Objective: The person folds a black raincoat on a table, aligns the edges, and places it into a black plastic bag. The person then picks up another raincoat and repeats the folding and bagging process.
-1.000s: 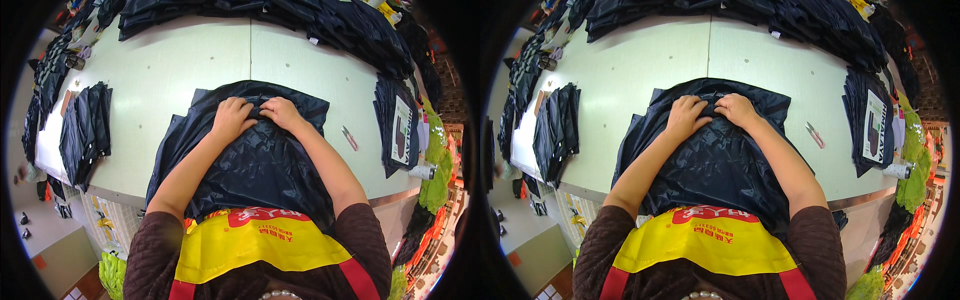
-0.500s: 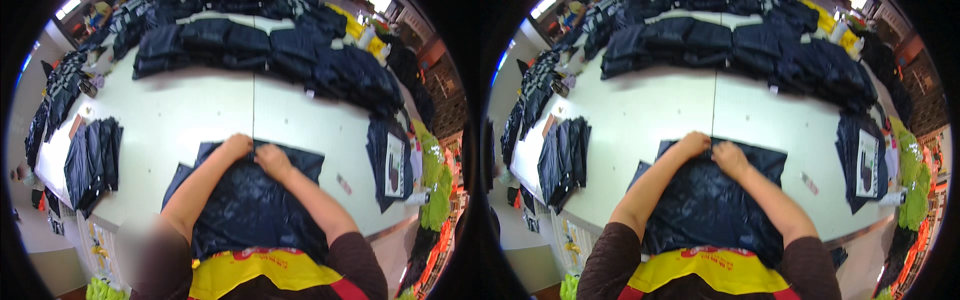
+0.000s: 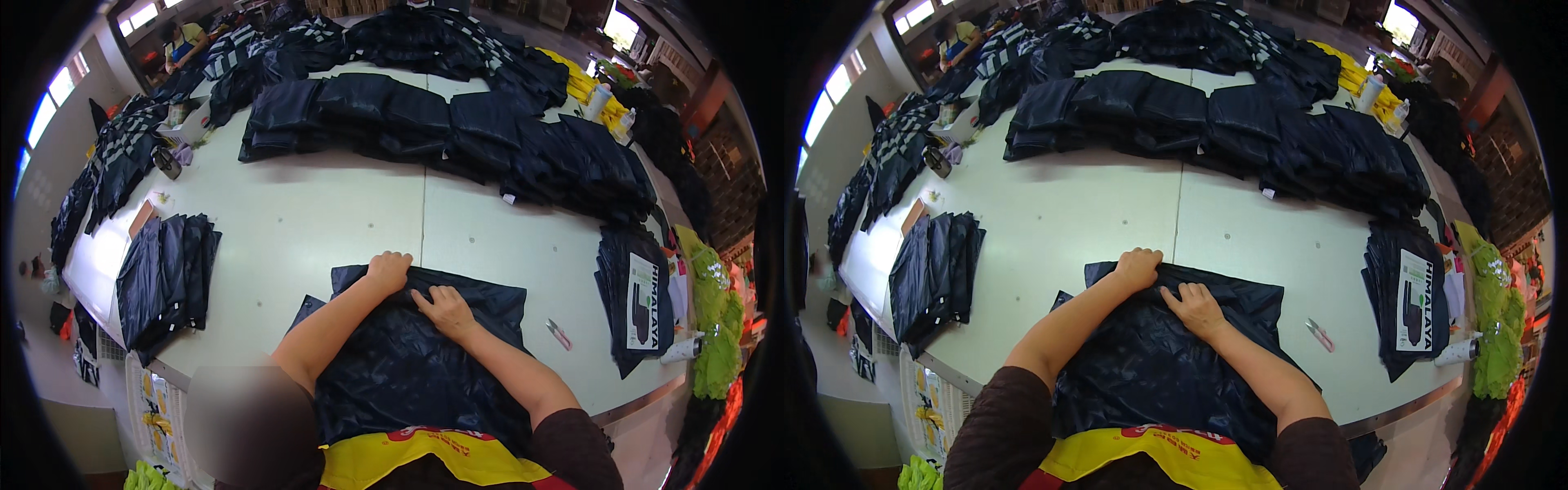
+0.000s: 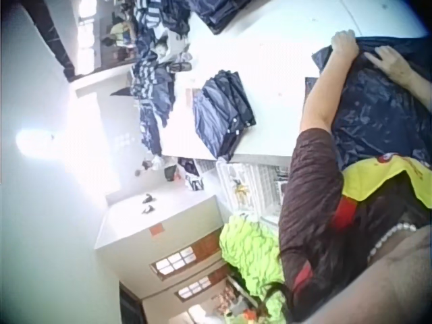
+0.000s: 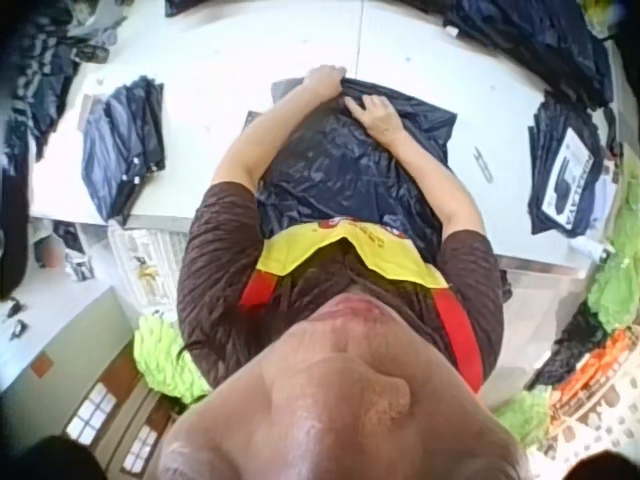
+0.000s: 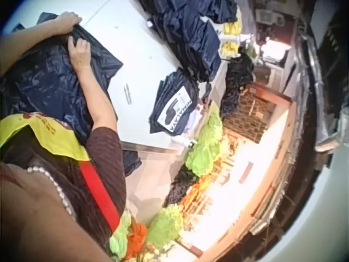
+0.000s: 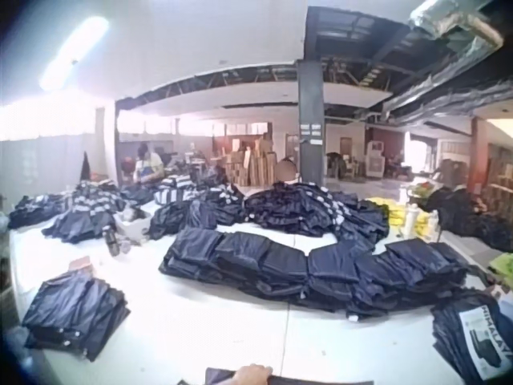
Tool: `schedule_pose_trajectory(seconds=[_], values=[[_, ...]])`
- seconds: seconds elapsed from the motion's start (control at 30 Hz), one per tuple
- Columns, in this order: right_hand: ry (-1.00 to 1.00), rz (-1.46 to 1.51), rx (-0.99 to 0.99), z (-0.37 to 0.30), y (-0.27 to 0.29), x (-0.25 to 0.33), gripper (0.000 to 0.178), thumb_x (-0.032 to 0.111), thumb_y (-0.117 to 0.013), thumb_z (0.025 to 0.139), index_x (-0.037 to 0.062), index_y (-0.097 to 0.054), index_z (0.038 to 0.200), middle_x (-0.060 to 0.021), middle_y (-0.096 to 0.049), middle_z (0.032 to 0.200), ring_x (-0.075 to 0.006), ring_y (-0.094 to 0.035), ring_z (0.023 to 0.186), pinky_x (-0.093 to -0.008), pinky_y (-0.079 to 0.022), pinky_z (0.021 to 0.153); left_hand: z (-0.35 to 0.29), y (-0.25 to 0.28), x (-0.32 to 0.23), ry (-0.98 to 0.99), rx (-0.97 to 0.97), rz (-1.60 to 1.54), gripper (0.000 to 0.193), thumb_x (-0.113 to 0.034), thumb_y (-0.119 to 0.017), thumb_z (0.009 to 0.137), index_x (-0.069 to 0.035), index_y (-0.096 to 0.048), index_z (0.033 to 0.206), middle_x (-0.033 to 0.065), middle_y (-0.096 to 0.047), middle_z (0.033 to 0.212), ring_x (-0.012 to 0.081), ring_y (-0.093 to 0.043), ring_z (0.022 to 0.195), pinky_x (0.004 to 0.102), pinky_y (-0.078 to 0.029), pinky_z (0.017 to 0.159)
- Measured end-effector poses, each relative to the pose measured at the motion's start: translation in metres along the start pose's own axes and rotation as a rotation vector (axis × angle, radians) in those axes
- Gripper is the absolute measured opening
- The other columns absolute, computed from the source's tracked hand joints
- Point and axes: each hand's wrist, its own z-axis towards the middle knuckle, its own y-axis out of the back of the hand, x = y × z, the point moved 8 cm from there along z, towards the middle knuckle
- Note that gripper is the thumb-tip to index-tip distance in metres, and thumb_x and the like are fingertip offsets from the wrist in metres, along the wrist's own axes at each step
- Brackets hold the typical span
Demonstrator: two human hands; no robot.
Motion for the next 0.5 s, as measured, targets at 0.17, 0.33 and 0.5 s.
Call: schedule_pose_trajectory(seconds=[0.17, 0.33, 0.5], values=[[-0.132, 0.136, 0.081, 0.004, -0.009, -0.009, 0.035, 0.016, -0.057, 0.080, 0.0094, -0.060, 0.115, -0.0070, -0.050, 0.076, -0.0216, -0.052, 0.071, -0.0324, -0.045, 0.064, -0.013, 0.021, 0.027, 0.051, 0.055, 0.017, 0.011, -0.010, -0.056, 0.072, -0.005, -0.061, 0.081, 0.0151, -0.064, 0.081, 0.0327, -0.064, 0.080, 0.0427, -0.052, 0.069], [-0.281, 0.124, 0.159, 0.011, -0.029, -0.026, 0.021, 0.024, -0.062, 0.080, 0.0090, -0.062, 0.095, -0.0068, -0.052, 0.074, -0.0225, -0.055, 0.072, -0.0346, -0.046, 0.059, -0.049, 0.072, -0.023, -0.106, -0.209, 0.044, 0.007, -0.010, -0.058, 0.070, -0.005, -0.056, 0.075, 0.0128, -0.062, 0.074, 0.0324, -0.062, 0.072, 0.0416, -0.051, 0.063], [-0.383, 0.031, 0.169, 0.016, -0.039, -0.030, 0.018, 0.024, -0.065, 0.078, 0.0081, -0.057, 0.082, -0.0079, -0.056, 0.074, -0.0251, -0.058, 0.074, -0.0359, -0.050, 0.057, -0.060, 0.026, -0.016, 0.024, -0.222, -0.218, 0.019, -0.020, -0.063, 0.073, -0.009, -0.055, 0.087, 0.0117, -0.062, 0.078, 0.0305, -0.061, 0.080, 0.0421, -0.050, 0.066]])
